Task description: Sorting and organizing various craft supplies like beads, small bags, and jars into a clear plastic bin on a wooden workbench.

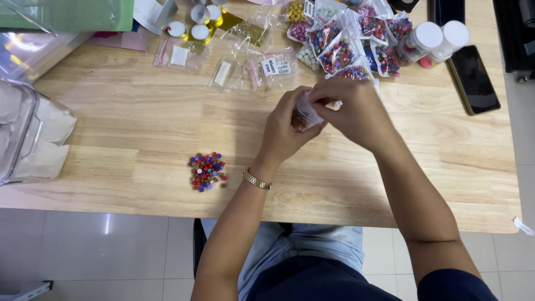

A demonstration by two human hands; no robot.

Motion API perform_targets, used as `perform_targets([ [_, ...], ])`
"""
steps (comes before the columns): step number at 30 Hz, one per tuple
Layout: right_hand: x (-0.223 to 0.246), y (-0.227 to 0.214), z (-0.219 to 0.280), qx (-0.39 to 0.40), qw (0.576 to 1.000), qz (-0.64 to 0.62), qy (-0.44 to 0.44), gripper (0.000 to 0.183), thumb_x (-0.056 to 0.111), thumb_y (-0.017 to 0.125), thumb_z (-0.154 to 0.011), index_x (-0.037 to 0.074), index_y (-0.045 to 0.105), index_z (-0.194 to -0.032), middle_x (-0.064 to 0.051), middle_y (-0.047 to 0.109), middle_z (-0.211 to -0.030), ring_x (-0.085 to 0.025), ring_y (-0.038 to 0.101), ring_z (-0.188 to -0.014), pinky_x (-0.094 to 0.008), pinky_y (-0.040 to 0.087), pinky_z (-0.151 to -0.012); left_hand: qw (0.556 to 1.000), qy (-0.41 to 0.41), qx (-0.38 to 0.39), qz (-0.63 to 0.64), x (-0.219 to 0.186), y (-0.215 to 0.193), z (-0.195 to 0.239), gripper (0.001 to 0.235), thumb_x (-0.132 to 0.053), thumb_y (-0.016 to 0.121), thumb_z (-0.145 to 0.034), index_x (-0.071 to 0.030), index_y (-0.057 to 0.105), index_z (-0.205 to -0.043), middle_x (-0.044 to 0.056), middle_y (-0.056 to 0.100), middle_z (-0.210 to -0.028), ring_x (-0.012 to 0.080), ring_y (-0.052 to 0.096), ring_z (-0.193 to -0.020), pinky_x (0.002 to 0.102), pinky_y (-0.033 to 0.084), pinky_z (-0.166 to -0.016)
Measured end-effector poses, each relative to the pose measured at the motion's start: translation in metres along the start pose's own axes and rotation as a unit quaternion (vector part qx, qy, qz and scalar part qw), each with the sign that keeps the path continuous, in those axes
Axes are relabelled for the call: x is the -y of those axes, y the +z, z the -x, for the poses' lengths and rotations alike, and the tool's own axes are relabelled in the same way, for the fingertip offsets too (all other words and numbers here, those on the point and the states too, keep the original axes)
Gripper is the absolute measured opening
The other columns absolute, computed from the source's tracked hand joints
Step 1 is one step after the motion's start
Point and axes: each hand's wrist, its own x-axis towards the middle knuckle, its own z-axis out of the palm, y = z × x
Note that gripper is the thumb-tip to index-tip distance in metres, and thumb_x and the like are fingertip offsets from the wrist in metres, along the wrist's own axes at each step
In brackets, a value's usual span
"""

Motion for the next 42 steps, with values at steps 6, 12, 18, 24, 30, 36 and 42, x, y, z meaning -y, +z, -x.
perform_targets([
  [6,0.021,-0.003,0.003,0.082,0.986,0.142,0.031,0.017,0.008,0.068,-0.095,0.005,0.074,-0.111,-0.016,0.078,-0.095,-0.039,0.075,-0.083,-0.048,0.060,-0.070,0.999,-0.004,0.019,0.026,0.006,0.007,0.003,0.061,-0.015,0.087,-0.080,-0.008,0.057,-0.133,0.012,0.066,-0.114,0.0344,0.068,-0.110,0.044,0.055,-0.096],
  [12,0.015,-0.002,0.024,-0.021,0.992,0.079,0.097,0.051,0.024,0.091,-0.081,-0.006,0.068,-0.115,-0.026,0.073,-0.093,-0.044,0.071,-0.087,-0.049,0.060,-0.072,0.993,-0.102,0.033,0.049,0.000,0.008,0.014,0.068,-0.024,0.083,-0.083,-0.012,0.043,-0.136,0.015,0.059,-0.118,0.0405,0.064,-0.113,0.050,0.051,-0.098],
  [18,-0.055,0.027,0.060,-0.112,0.976,-0.049,0.182,0.012,0.010,0.084,-0.094,0.005,0.078,-0.103,-0.012,0.075,-0.090,-0.027,0.076,-0.089,-0.032,0.062,-0.075,0.965,-0.138,0.062,0.215,0.006,0.013,0.013,0.065,-0.024,0.085,-0.084,-0.017,0.043,-0.134,0.007,0.062,-0.119,0.0230,0.063,-0.117,0.045,0.047,-0.104],
  [24,-0.061,0.034,0.068,-0.116,0.978,-0.101,0.142,0.006,0.000,0.077,-0.097,-0.003,0.074,-0.102,-0.017,0.071,-0.089,-0.030,0.073,-0.089,-0.037,0.062,-0.077,0.955,-0.214,0.042,0.201,0.036,0.011,0.015,0.011,-0.018,0.079,-0.093,-0.010,0.078,-0.101,0.006,0.076,-0.088,0.0087,0.070,-0.088,0.030,0.059,-0.082],
  [30,-0.071,0.047,0.074,-0.133,0.976,-0.120,0.120,0.007,0.001,0.072,-0.102,-0.005,0.069,-0.102,-0.016,0.065,-0.088,-0.026,0.067,-0.089,-0.036,0.061,-0.074,0.971,-0.187,0.019,0.149,0.036,0.016,0.016,0.006,-0.019,0.080,-0.091,-0.014,0.077,-0.091,0.002,0.076,-0.078,0.0069,0.072,-0.075,0.027,0.059,-0.073],
  [36,-0.072,0.056,0.076,-0.154,0.948,-0.225,0.161,0.008,0.002,0.070,-0.102,-0.005,0.069,-0.099,-0.016,0.067,-0.085,-0.019,0.064,-0.078,-0.035,0.062,-0.070,0.947,-0.231,-0.016,0.220,0.012,0.010,0.008,0.013,-0.016,0.083,-0.087,-0.007,0.075,-0.085,0.004,0.071,-0.067,0.0035,0.064,-0.069,0.024,0.058,-0.057],
  [42,-0.086,0.050,0.093,-0.186,0.927,-0.275,0.172,0.003,-0.005,0.069,-0.102,-0.007,0.067,-0.100,-0.015,0.067,-0.092,-0.019,0.066,-0.089,-0.039,0.063,-0.079,0.947,-0.219,-0.028,0.231,0.021,0.029,0.015,0.023,-0.015,0.078,-0.089,-0.007,0.067,-0.071,0.008,0.061,-0.052,0.0063,0.062,-0.056,0.021,0.048,-0.042],
])
